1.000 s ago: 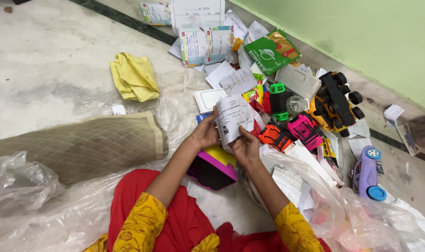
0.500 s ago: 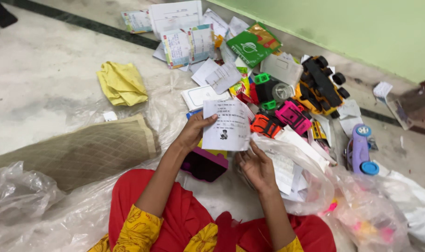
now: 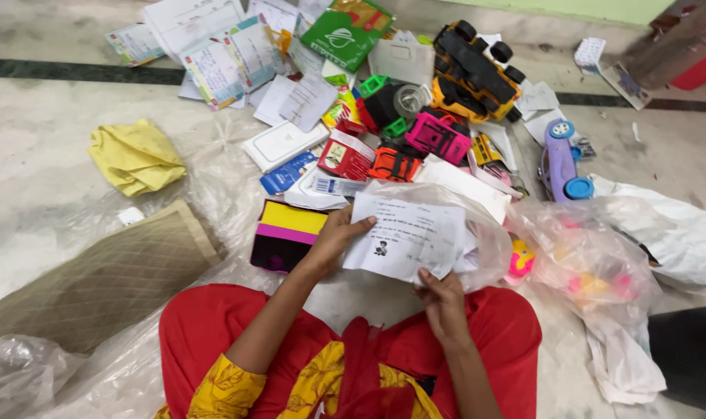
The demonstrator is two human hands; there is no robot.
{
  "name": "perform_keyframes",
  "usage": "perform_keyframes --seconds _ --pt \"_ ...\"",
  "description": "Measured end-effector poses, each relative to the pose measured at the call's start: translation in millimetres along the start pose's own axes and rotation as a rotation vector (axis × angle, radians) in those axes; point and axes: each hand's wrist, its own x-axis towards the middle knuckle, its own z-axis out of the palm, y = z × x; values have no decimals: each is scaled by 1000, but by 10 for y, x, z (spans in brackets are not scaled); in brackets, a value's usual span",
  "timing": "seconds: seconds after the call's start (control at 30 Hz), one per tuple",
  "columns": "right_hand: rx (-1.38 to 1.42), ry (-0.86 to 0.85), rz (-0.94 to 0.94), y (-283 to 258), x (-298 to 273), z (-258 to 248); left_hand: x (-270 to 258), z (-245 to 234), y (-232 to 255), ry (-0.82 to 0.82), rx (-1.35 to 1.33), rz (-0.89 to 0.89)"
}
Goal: The person sits on the floor and sorts through a pile of loose papers, receipts, and small boxes. They pick up items, fold some papers, and place them into a clear plastic bag. The person continues to organize the items by hand throughout the clip.
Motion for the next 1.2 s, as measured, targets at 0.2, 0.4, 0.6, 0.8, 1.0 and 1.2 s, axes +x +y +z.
perform_keyframes --seconds 0.2,0.4,0.6,0.8,1.0,1.2 --pt "-465 344 -93 -266 -331 -242 267 30 -522 91 583 40" --pt "-1193 422 -494 -415 -527 85 622 286 -849 98 1052 228" --pt "-1254 328 -526 -606 -327 226 988 597 -1007 175 1152 345" --pt "-1417 23 -356 -375 498 -146 1130 662 -930 244 1192 370" --pt "-1709 -56 -37 32 674 -228 790 707 -933 253 1627 462" --pt "-1852 6 20 208 723 -319 819 564 -1485 -56 2064 380"
